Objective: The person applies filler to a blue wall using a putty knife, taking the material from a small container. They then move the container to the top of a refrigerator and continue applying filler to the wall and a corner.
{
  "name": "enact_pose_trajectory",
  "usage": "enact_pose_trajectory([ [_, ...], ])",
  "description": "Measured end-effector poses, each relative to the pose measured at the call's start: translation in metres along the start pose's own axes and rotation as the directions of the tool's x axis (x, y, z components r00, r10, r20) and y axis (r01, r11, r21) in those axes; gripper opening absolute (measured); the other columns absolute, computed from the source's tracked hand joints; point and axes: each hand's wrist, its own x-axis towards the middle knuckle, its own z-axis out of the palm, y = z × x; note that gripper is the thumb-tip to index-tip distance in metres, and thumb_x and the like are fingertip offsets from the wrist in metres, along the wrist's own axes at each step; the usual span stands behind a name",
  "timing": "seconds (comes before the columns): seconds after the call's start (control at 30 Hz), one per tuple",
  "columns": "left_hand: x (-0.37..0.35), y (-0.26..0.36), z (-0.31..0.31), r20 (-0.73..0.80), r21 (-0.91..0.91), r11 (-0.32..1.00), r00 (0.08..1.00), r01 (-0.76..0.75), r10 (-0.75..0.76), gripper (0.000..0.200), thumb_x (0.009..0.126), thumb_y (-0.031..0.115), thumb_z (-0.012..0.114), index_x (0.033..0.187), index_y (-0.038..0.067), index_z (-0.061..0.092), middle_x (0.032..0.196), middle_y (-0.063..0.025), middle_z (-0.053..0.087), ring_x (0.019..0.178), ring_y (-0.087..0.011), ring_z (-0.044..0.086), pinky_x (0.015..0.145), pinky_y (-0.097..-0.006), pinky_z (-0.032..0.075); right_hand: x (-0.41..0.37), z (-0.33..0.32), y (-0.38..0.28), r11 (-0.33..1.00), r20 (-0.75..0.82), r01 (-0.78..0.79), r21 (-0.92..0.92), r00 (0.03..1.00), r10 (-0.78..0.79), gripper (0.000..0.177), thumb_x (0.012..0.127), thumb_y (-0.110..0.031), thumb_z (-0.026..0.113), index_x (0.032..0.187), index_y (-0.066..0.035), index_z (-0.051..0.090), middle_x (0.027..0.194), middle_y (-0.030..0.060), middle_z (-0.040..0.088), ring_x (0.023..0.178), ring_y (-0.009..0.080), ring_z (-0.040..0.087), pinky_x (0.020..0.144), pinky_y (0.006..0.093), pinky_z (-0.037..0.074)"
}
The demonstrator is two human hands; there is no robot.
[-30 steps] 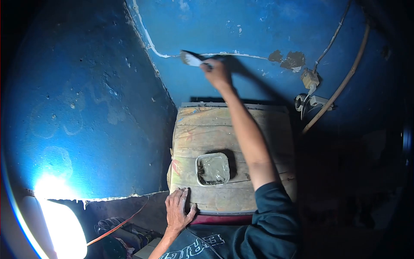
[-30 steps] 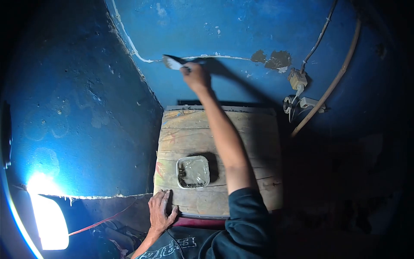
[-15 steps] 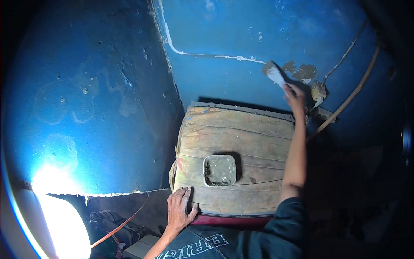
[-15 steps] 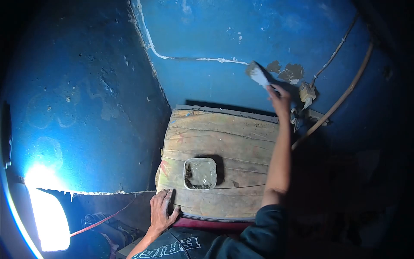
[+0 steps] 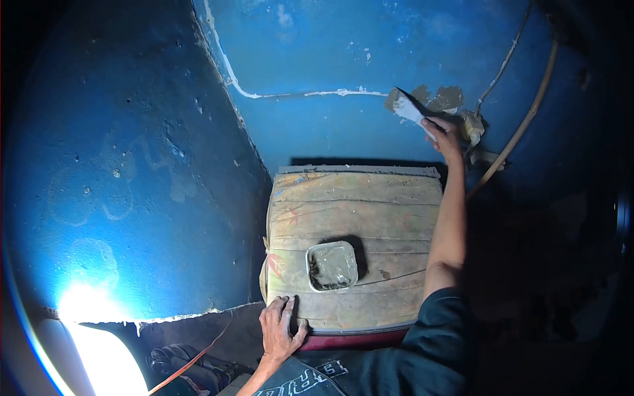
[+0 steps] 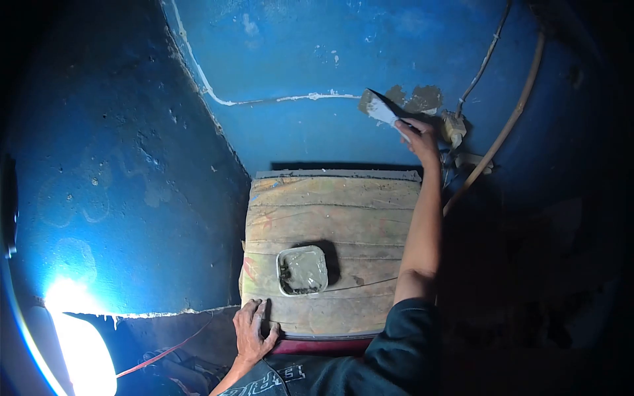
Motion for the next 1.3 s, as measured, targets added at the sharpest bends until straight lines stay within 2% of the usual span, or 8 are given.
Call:
enact_pose_trajectory([
  [0.1,0.0,0.004,-0.001,-0.003,-0.003,1.0,1.0,0.007,-0.007,0.068,0.075,0.022,0.078,0.136,0.002,0.056,0.134,-0.0197,0.055,0.13,-0.0377,0.049,0.108,-0.0503,0.035,0.036,0.07,0.012,0.973,0.029,0.231,0.004,0.972,-0.231,0.034,0.089,-0.035,0.078,0.109,-0.007,0.077,0.078,0.0009,0.069,0.059,0.0079,0.06,0.051,0.0241,0.044],
  [0.2,0.003,0.005,-0.001,-0.006,0.001,1.0,1.0,0.02,-0.02,0.068,0.076,0.021,0.079,0.137,0.001,0.055,0.133,-0.02,0.055,0.13,-0.0373,0.049,0.107,-0.0494,0.035,0.038,0.187,-0.043,0.848,0.015,0.494,-0.191,0.865,-0.501,0.028,0.089,-0.029,0.075,0.105,-0.006,0.076,0.094,0.015,0.075,0.089,0.0263,0.072,0.079,0.0385,0.054],
  [0.33,-0.004,-0.002,0.002,-0.047,-0.033,0.998,0.998,0.048,-0.049,0.069,0.076,0.019,0.079,0.138,0.0,0.055,0.131,-0.0206,0.057,0.129,-0.0367,0.051,0.108,-0.0478,0.037,0.037,0.238,-0.074,0.821,0.039,0.45,-0.352,0.883,-0.468,0.03,0.089,-0.036,0.074,0.104,-0.01,0.076,0.098,0.0161,0.075,0.095,0.0325,0.072,0.083,0.0407,0.054],
  [0.43,-0.004,-0.003,-0.001,-0.073,-0.056,0.996,0.995,0.065,-0.069,0.068,0.075,0.017,0.079,0.137,0.0,0.056,0.131,-0.0207,0.058,0.128,-0.0371,0.052,0.108,-0.0475,0.038,0.049,0.191,-0.046,0.831,0.04,0.509,-0.225,0.857,-0.514,0.033,0.088,-0.035,0.077,0.105,-0.007,0.076,0.097,0.0144,0.075,0.091,0.029,0.072,0.082,0.0387,0.054],
  [0.53,-0.003,-0.001,-0.001,-0.06,-0.057,0.996,0.995,0.07,-0.074,0.069,0.074,0.018,0.079,0.138,0.001,0.056,0.131,-0.0211,0.057,0.126,-0.0378,0.052,0.107,-0.0478,0.038,0.023,0.088,-0.05,0.953,-0.123,0.288,-0.097,0.946,-0.299,0.039,0.089,-0.038,0.078,0.106,-0.004,0.077,0.073,0.0019,0.068,0.059,0.0075,0.058,0.055,0.0254,0.045],
  [0.67,0.004,0.008,-0.004,-0.012,-0.011,0.997,0.997,0.074,-0.074,0.071,0.073,0.021,0.08,0.137,0.002,0.056,0.133,-0.0214,0.053,0.125,-0.0396,0.05,0.106,-0.0487,0.037,0.011,0.001,-0.084,0.957,-0.086,0.22,-0.19,0.967,-0.239,0.038,0.09,-0.035,0.077,0.108,-0.001,0.076,0.064,0.002,0.064,0.052,0.0076,0.054,0.051,0.0258,0.042],
  [0.8,0.004,0.01,-0.001,0.001,0.012,0.997,0.997,0.076,-0.076,0.07,0.074,0.024,0.079,0.137,0.003,0.055,0.133,-0.02,0.052,0.127,-0.0372,0.048,0.107,-0.049,0.034,0.021,0.0,-0.101,0.887,-0.094,0.341,-0.311,0.918,-0.386,0.042,0.088,-0.036,0.077,0.105,0.003,0.075,0.067,0.0069,0.066,0.054,0.0113,0.06,0.054,0.0297,0.046],
  [1.3,-0.003,0.008,0.007,0.006,0.089,0.996,1.0,0.013,-0.013,0.07,0.075,0.025,0.078,0.139,0.005,0.055,0.135,-0.0218,0.05,0.128,-0.0388,0.046,0.107,-0.0515,0.034,0.034,-0.011,-0.111,0.882,-0.041,0.346,-0.32,0.925,-0.378,0.038,0.085,-0.037,0.079,0.104,-0.004,0.078,0.064,0.0089,0.067,0.057,0.0153,0.066,0.058,0.0314,0.051],
])
